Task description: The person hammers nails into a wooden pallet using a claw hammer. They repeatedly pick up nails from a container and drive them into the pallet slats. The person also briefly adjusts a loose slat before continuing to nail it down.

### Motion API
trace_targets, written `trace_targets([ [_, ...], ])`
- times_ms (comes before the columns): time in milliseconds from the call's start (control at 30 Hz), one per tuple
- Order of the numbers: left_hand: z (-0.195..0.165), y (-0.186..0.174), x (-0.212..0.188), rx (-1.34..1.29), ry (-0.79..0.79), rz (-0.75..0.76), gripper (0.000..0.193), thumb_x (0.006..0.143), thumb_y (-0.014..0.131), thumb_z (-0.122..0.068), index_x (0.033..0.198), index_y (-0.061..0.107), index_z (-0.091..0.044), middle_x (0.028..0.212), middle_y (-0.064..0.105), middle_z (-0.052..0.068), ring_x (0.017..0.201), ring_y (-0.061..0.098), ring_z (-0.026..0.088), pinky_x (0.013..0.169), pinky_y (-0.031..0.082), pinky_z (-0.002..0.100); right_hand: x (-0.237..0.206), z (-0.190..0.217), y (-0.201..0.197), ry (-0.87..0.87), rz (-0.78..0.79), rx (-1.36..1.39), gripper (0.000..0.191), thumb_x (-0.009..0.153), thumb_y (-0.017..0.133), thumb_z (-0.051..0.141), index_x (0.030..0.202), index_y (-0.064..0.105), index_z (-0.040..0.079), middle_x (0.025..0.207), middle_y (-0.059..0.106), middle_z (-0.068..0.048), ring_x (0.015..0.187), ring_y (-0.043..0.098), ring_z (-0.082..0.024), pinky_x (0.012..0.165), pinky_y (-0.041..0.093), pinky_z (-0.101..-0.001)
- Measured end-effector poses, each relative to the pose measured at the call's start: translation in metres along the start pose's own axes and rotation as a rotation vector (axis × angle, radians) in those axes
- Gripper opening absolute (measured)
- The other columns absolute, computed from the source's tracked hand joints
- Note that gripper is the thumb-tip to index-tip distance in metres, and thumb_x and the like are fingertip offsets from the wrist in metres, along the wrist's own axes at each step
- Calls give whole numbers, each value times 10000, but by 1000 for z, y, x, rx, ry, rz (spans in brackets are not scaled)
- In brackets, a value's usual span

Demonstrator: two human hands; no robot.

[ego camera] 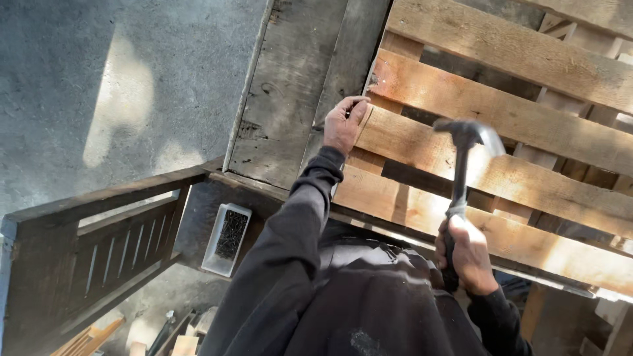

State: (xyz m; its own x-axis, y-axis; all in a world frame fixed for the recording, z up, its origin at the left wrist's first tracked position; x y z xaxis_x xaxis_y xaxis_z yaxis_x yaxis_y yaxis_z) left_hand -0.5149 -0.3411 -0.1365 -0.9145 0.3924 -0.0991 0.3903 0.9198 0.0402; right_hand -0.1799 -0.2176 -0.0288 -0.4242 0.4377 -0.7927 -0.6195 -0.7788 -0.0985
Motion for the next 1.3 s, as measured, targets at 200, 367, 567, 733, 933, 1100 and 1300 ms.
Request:
trace_targets([
  [200, 3, 2, -5, -197, 25, 13, 145, 1030, 622, -134, 1072, 698, -18, 952, 673, -7, 890, 586, 58, 831, 499, 228, -7, -26, -15, 31, 8, -262, 467, 998, 522, 426, 973, 637, -26, 668, 572, -77, 551, 488, -151, 506, 389, -294],
  [367, 3, 1, -7, -191, 67, 17, 145, 1007, 631, -106, 1078, 707, -6, 957, 675, -5, 893, 579, 53, 828, 486, 228, 7, -5, -20, -56, 56, -31, 471, 968, 543, 483, 965, 600, 15, 636, 541, -57, 500, 468, -150, 443, 382, -304],
  [567, 7, -1, -7, -112, 49, -27, 147, 998, 641, -98, 1069, 716, 6, 945, 687, -5, 888, 601, 56, 828, 505, 227, 52, -3, -22, -139, 185, -320, 418, 1035, 566, 398, 914, 598, -2, 673, 505, -24, 561, 434, -114, 499, 364, -279],
  [733, -1, -6, -6, -146, 48, 24, 180, 980, 633, -79, 1118, 703, 12, 1023, 703, -10, 956, 614, 58, 881, 503, 234, 79, -24, -37, -275, 251, -568, 244, 958, 626, 306, 1002, 660, 68, 777, 615, 59, 728, 543, -32, 654, 463, -211],
  [933, 22, -30, 7, 101, -258, -393, 263, 918, 628, -166, 1081, 746, 3, 916, 778, 157, 846, 736, 245, 807, 561, 348, 109, -42, -48, -107, 350, -460, 230, 985, 631, 277, 1021, 626, 50, 756, 476, 62, 668, 414, -49, 599, 387, -219],
  [1100, 20, -43, 0, 472, -629, -706, 290, 927, 586, -285, 1001, 696, -28, 979, 718, 281, 931, 679, 467, 836, 533, 546, 107, -8, -40, -59, 315, -328, 237, 983, 635, 224, 1053, 621, -2, 754, 520, 21, 602, 445, -77, 500, 347, -249],
  [1300, -2, -51, -13, 361, -681, -866, 332, 976, 563, -361, 1024, 639, -41, 1002, 709, 265, 955, 686, 458, 826, 540, 546, 1, 185, 13, -681, 936, 6, 452, 892, 711, 353, 1160, 565, 19, 714, 625, -99, 511, 518, -121, 398, 394, -248],
])
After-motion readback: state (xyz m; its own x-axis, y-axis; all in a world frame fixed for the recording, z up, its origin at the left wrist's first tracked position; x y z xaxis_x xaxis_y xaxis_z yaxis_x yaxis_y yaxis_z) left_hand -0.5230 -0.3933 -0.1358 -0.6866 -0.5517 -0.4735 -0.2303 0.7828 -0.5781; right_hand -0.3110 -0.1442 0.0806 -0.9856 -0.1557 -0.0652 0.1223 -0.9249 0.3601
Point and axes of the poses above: each hand's wrist, its own x-axis towards the middle knuckle, its own y-axis out of the palm, z = x × y, the point moved 8 cm from there along x, towards the middle knuckle
